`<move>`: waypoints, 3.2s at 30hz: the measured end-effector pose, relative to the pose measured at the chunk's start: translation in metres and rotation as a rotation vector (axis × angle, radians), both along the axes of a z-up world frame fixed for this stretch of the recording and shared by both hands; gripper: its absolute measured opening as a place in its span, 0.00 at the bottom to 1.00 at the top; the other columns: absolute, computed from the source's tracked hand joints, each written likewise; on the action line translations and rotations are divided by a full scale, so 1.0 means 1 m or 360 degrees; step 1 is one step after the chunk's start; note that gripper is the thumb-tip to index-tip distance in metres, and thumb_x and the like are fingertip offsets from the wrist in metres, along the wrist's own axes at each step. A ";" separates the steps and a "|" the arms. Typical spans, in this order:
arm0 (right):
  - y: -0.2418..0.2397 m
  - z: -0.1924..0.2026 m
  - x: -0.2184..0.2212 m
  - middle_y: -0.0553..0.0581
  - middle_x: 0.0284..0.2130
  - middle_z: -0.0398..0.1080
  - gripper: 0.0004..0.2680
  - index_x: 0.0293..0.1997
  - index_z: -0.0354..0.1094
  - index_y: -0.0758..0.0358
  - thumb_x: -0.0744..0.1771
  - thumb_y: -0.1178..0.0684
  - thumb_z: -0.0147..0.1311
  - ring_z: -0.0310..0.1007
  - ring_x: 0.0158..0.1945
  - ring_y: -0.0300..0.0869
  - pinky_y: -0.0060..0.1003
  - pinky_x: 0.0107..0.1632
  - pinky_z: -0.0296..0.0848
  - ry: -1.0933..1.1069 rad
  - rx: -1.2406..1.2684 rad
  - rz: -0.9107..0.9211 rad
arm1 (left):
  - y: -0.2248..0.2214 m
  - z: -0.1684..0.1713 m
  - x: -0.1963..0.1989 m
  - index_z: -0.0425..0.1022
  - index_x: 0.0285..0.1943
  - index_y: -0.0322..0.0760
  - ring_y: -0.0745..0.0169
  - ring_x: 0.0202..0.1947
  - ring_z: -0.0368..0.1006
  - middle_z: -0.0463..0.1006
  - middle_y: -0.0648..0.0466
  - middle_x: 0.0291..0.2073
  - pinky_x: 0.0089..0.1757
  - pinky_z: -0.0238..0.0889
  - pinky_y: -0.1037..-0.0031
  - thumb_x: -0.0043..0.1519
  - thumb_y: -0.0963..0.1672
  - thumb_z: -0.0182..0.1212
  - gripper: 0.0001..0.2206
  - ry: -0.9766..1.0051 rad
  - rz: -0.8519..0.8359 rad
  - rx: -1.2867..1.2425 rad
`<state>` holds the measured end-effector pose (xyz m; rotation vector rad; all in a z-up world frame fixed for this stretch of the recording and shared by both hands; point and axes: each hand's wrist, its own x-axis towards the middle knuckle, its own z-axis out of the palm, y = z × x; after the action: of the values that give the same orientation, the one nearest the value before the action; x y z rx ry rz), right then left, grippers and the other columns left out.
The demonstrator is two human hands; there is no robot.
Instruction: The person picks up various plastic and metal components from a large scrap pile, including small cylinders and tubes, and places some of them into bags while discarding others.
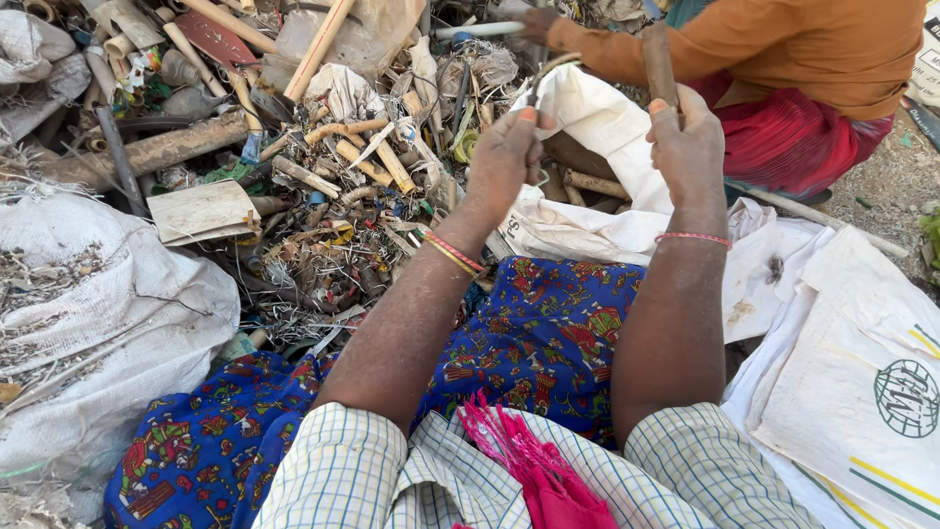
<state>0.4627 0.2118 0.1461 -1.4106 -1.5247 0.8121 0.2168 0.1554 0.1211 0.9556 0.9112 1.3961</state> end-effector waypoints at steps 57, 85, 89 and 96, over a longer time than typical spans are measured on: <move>-0.020 -0.273 -0.228 0.67 0.56 0.70 0.13 0.60 0.70 0.58 0.69 0.51 0.55 0.74 0.57 0.54 0.44 0.61 0.73 -0.1259 -0.0535 0.0952 | -0.151 -0.074 -0.202 0.67 0.66 0.37 0.55 0.53 0.75 0.67 0.45 0.58 0.55 0.67 0.63 0.66 0.50 0.58 0.23 0.1310 0.0711 -0.0714; -0.045 -0.163 -0.246 0.61 0.34 0.76 0.12 0.52 0.72 0.69 0.66 0.54 0.61 0.79 0.30 0.43 0.36 0.34 0.82 -0.0055 -0.0927 0.0887 | -0.155 -0.078 -0.210 0.76 0.63 0.43 0.47 0.57 0.78 0.77 0.43 0.55 0.59 0.69 0.60 0.65 0.54 0.62 0.22 0.1650 0.0251 -0.0804; -0.066 -0.130 -0.258 0.59 0.33 0.75 0.13 0.51 0.72 0.72 0.65 0.54 0.62 0.78 0.29 0.42 0.35 0.33 0.82 0.0291 -0.0914 0.0946 | -0.154 -0.086 -0.182 0.71 0.61 0.38 0.45 0.57 0.69 0.73 0.44 0.54 0.57 0.63 0.55 0.56 0.57 0.70 0.31 0.2093 0.0446 -0.0398; -0.084 -0.090 -0.268 0.60 0.32 0.75 0.13 0.51 0.72 0.74 0.66 0.54 0.63 0.77 0.29 0.42 0.34 0.32 0.80 0.0308 -0.0766 0.0942 | -0.147 -0.105 -0.181 0.68 0.68 0.36 0.44 0.52 0.72 0.76 0.44 0.49 0.52 0.65 0.54 0.63 0.51 0.61 0.26 0.2038 0.0686 0.0118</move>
<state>0.1947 0.1283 0.0557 -1.1508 -1.6794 1.7170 0.0355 0.0080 0.0165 1.8291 2.0992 1.0455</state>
